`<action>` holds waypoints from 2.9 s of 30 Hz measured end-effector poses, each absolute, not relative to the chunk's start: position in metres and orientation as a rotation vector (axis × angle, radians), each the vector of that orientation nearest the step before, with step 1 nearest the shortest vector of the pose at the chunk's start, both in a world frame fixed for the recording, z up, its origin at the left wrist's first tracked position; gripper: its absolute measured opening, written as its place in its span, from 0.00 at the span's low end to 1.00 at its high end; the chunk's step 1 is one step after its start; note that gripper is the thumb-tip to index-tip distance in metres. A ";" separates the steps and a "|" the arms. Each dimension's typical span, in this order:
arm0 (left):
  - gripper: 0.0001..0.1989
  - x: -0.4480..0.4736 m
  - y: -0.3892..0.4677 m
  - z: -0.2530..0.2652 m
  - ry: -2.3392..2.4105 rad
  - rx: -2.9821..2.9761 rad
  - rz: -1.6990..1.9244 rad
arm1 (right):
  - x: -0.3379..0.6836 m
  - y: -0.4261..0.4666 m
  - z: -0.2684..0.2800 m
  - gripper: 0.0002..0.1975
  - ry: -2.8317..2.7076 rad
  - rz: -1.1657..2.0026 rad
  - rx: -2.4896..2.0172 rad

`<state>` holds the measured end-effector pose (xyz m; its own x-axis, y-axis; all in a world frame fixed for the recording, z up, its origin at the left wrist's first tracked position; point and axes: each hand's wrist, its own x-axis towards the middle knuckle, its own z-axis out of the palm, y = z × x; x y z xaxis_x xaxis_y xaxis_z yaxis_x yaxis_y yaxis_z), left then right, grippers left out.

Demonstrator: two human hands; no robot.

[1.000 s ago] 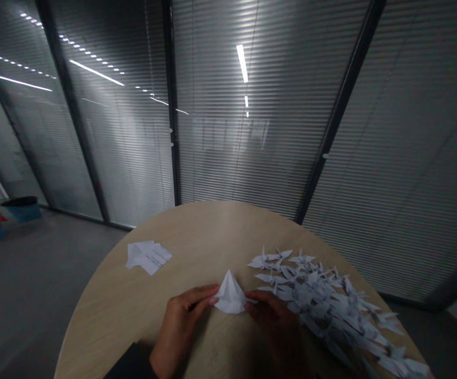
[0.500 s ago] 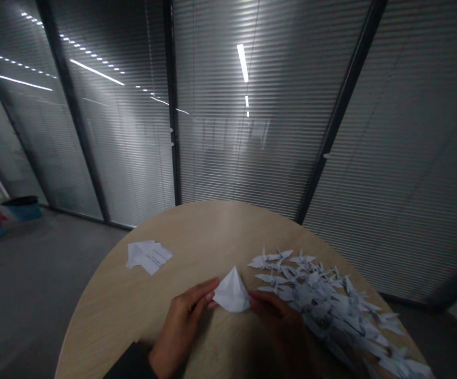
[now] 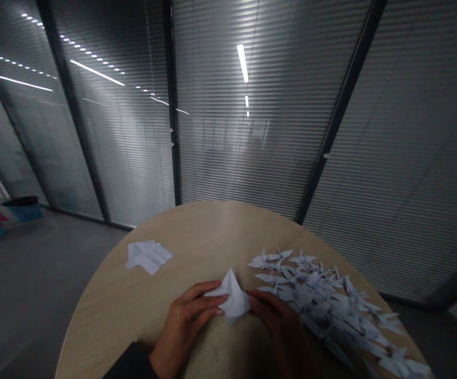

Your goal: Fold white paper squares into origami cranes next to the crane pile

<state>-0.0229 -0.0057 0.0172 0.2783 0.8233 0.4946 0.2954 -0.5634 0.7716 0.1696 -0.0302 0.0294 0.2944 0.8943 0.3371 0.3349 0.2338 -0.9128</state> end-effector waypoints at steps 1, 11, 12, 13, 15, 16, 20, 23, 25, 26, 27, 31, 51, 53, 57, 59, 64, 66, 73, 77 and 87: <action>0.09 -0.023 -0.006 0.018 0.998 1.982 1.286 | 0.170 -0.030 0.029 0.08 -1.268 0.607 -1.333; 0.07 -0.022 -0.003 0.024 0.984 1.630 1.434 | 0.172 -0.029 0.022 0.09 -1.468 0.588 -1.160; 0.07 -0.021 -0.003 0.025 0.984 1.608 1.426 | 0.172 -0.029 0.022 0.09 -1.456 0.594 -1.164; 0.06 -0.021 -0.003 0.025 0.985 1.589 1.418 | 0.173 -0.029 0.021 0.09 -1.444 0.599 -1.168; 0.06 -0.020 -0.004 0.027 0.990 1.545 1.413 | 0.174 -0.029 0.019 0.09 -1.424 0.610 -1.182; 0.06 -0.020 -0.005 0.028 0.992 1.524 1.412 | 0.174 -0.029 0.018 0.09 -1.411 0.610 -1.191; 0.05 -0.018 -0.004 0.031 1.007 1.440 1.384 | 0.174 -0.031 0.019 0.08 -1.415 0.596 -1.193; 0.04 -0.018 -0.004 0.032 1.020 1.384 1.364 | 0.174 -0.031 0.022 0.07 -1.423 0.577 -1.170; 0.03 -0.018 -0.004 0.033 1.026 1.366 1.356 | 0.173 -0.031 0.023 0.06 -1.430 0.551 -1.155; 0.02 -0.018 -0.005 0.033 1.029 1.362 1.353 | 0.173 -0.031 0.023 0.06 -1.437 0.538 -1.147; 0.02 -0.018 -0.005 0.033 1.032 1.360 1.353 | 0.173 -0.032 0.024 0.05 -1.445 0.529 -1.144; 0.02 -0.017 -0.008 0.034 1.029 1.380 1.382 | 0.171 -0.033 0.026 0.05 -1.421 0.520 -1.172; 0.04 -0.017 -0.009 0.026 0.993 1.602 1.308 | 0.168 -0.034 0.019 0.09 -1.485 0.507 -1.219; 0.04 -0.018 -0.007 0.026 0.994 1.553 1.312 | 0.168 -0.034 0.022 0.11 -1.502 0.517 -1.187; 0.03 -0.019 -0.005 0.026 0.959 1.556 1.318 | 0.169 -0.036 0.025 0.14 -1.497 0.594 -1.249; 0.03 -0.019 -0.005 0.026 0.927 1.617 1.312 | 0.169 -0.035 0.024 0.14 -1.457 0.614 -1.308; 0.04 -0.020 -0.005 0.026 0.861 1.759 1.298 | 0.168 -0.032 0.016 0.14 -1.536 0.635 -1.275; 0.05 -0.019 -0.006 0.026 0.846 1.797 1.291 | 0.168 -0.032 0.014 0.14 -1.543 0.620 -1.264; 0.05 -0.017 -0.010 0.025 0.877 1.738 1.384 | 0.168 -0.036 0.014 0.13 -1.536 0.560 -1.306; 0.04 -0.017 -0.008 0.024 0.937 1.697 1.368 | 0.170 -0.036 0.015 0.15 -1.576 0.539 -1.277; 0.05 -0.017 -0.007 0.023 1.022 1.600 1.377 | 0.168 -0.035 0.009 0.11 -1.690 0.406 -1.155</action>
